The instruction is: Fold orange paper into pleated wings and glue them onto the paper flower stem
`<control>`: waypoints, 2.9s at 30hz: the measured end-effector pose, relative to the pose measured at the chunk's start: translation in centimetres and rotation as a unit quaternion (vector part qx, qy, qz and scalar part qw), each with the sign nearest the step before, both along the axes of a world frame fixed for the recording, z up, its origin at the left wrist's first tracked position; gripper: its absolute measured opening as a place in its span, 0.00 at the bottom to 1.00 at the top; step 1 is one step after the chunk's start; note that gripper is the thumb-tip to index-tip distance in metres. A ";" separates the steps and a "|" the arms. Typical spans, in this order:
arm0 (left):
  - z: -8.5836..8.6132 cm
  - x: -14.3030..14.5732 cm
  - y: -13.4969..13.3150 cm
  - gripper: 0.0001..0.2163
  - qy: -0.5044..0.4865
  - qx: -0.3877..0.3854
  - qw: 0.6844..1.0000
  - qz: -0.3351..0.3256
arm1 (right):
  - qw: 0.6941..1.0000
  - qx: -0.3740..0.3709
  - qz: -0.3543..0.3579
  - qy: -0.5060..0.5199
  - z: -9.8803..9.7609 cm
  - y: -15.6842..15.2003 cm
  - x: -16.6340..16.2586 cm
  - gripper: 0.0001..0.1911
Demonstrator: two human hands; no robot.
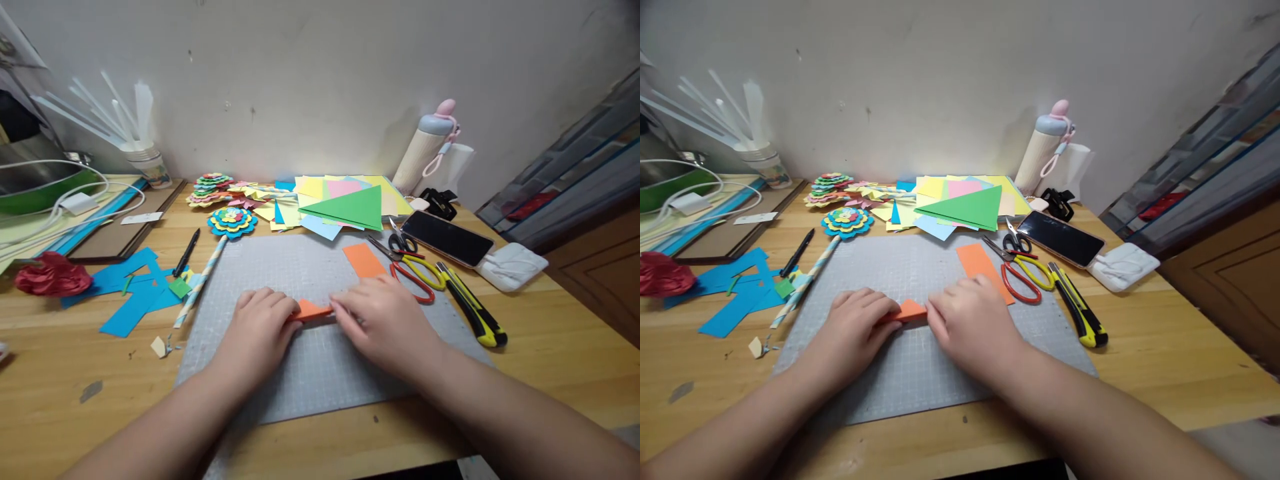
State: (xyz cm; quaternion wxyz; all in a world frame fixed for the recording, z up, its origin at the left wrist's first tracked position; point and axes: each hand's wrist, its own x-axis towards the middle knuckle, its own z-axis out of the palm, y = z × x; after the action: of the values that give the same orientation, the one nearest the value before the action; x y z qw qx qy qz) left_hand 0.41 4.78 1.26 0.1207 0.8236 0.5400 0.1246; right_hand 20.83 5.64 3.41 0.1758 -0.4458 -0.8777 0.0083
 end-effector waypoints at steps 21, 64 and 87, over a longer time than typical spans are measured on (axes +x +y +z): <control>0.1 1.3 -2.0 0.06 -0.330 -0.305 0.892 0.043 | 0.975 -0.104 0.029 0.196 -2.6 0.7 -1.5 0.05; -0.4 0.2 -1.2 0.05 0.023 -0.012 1.000 0.009 | 0.979 -0.185 0.059 0.054 -3.0 0.2 -2.1 0.03; -0.9 0.8 -1.4 0.09 0.106 0.057 0.992 -0.029 | 0.991 -0.117 0.066 0.010 -3.9 -0.1 -2.5 0.07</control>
State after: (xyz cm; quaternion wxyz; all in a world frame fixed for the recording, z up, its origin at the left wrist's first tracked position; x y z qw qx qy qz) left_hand 1.24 3.42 0.41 0.0190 0.8530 0.5177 0.0636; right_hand 18.32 5.57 -0.50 0.1304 -0.4043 -0.8964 0.1266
